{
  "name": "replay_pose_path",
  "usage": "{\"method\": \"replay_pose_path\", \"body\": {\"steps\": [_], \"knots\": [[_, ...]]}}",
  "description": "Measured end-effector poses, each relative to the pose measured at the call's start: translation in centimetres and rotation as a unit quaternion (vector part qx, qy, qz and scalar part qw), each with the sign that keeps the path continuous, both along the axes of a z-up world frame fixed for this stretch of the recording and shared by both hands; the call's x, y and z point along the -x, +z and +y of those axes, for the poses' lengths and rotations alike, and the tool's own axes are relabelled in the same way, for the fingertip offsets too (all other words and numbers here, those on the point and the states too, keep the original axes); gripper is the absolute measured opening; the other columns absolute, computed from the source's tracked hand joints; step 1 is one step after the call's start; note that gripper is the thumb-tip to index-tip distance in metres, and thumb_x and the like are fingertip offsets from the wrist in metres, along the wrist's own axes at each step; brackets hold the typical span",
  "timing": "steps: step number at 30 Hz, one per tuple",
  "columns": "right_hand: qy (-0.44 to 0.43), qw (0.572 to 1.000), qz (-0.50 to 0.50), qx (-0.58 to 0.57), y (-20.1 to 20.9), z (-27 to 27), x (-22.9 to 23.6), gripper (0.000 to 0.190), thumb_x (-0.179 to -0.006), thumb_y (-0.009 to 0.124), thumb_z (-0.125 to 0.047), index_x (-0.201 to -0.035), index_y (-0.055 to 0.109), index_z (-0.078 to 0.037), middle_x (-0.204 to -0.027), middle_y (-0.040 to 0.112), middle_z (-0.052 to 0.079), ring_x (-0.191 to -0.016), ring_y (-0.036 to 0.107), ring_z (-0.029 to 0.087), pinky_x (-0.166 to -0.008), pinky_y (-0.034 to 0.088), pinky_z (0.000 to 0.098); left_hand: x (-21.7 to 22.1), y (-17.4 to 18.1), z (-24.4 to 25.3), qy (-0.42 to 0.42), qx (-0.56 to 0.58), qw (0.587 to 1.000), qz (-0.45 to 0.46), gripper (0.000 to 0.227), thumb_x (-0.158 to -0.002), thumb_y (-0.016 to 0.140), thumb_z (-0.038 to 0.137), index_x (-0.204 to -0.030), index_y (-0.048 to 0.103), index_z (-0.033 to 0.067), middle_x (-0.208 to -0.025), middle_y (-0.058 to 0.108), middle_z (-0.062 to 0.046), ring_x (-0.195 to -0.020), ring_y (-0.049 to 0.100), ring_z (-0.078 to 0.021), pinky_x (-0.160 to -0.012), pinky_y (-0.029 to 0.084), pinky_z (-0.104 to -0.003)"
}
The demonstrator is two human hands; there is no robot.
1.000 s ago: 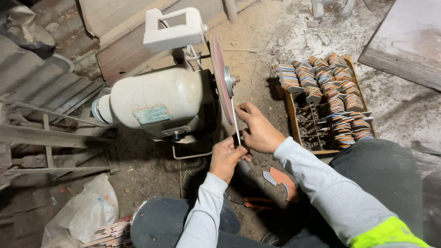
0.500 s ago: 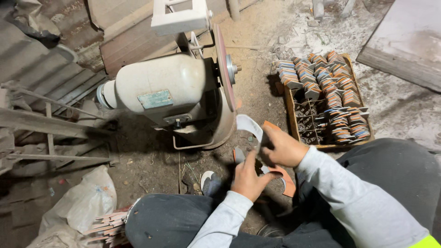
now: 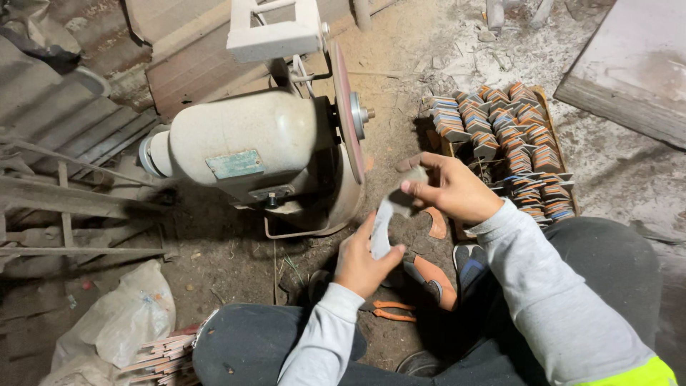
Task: The person sits on the floor and uses a bench grinder to smooth the edges of small, curved, multi-layered composite parts. They handle each part with both hands, pressing it against the spinning wheel, then inspect it before placing it into a nearby crate.
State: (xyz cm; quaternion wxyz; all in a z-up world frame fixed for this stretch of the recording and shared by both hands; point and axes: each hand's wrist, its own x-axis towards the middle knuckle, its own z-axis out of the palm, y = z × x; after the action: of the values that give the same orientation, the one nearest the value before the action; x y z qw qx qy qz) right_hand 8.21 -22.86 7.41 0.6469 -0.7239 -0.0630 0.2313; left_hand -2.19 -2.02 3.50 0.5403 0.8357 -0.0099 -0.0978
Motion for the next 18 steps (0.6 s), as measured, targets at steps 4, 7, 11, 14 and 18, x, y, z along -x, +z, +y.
{"method": "replay_pose_path", "body": {"steps": [4,7,11,14,18], "knots": [[0.053,0.989,-0.099,-0.097,-1.8,2.5,-0.1,0.048,-0.089,0.062,-0.002,-0.136,0.057,0.004,-0.119,0.072,0.013,-0.106,0.068,0.015,-0.094,0.055,0.0295,-2.1,-0.9,0.7,0.036,0.307,0.938,0.158,0.067,-0.092,0.072,0.024,-0.152,0.047,0.0044,-0.111,0.066,-0.008,-0.097,0.065,-0.0165,-0.079,0.064,-0.039],[0.016,0.969,-0.243,0.043,-3.1,4.5,-0.2,0.056,-0.08,0.055,0.004,-0.136,0.059,0.005,-0.126,0.065,0.02,-0.112,0.067,0.026,-0.099,0.051,0.0343,-3.6,-0.8,1.3,0.042,0.349,0.921,0.168,0.056,-0.095,0.069,0.028,-0.144,0.056,0.0031,-0.114,0.068,-0.004,-0.101,0.066,-0.0123,-0.078,0.064,-0.034],[0.003,0.959,-0.267,0.093,-3.9,5.4,-1.9,0.055,-0.078,0.053,0.004,-0.132,0.063,0.004,-0.123,0.066,0.019,-0.113,0.066,0.033,-0.101,0.05,0.0368,-5.2,-1.0,1.6,0.056,0.366,0.913,0.173,0.043,-0.099,0.067,0.028,-0.13,0.065,-0.0028,-0.111,0.068,-0.007,-0.099,0.067,-0.0163,-0.079,0.064,-0.036],[-0.001,0.965,-0.241,0.103,-3.7,5.8,-2.1,0.054,-0.077,0.054,0.004,-0.131,0.065,0.002,-0.119,0.066,0.019,-0.11,0.066,0.033,-0.098,0.051,0.0363,-5.3,-1.2,1.3,0.051,0.413,0.889,0.193,0.039,-0.098,0.065,0.027,-0.126,0.064,-0.001,-0.113,0.067,-0.006,-0.1,0.068,-0.0155,-0.08,0.066,-0.039],[0.0,0.97,-0.226,0.089,-2.9,5.9,-1.8,0.058,-0.075,0.052,0.004,-0.132,0.064,0.001,-0.117,0.065,0.018,-0.106,0.067,0.032,-0.093,0.053,0.0363,-5.1,-1.0,1.4,0.055,0.398,0.896,0.192,0.039,-0.1,0.064,0.027,-0.126,0.065,-0.0018,-0.114,0.066,-0.007,-0.1,0.067,-0.0143,-0.08,0.065,-0.039]]}}
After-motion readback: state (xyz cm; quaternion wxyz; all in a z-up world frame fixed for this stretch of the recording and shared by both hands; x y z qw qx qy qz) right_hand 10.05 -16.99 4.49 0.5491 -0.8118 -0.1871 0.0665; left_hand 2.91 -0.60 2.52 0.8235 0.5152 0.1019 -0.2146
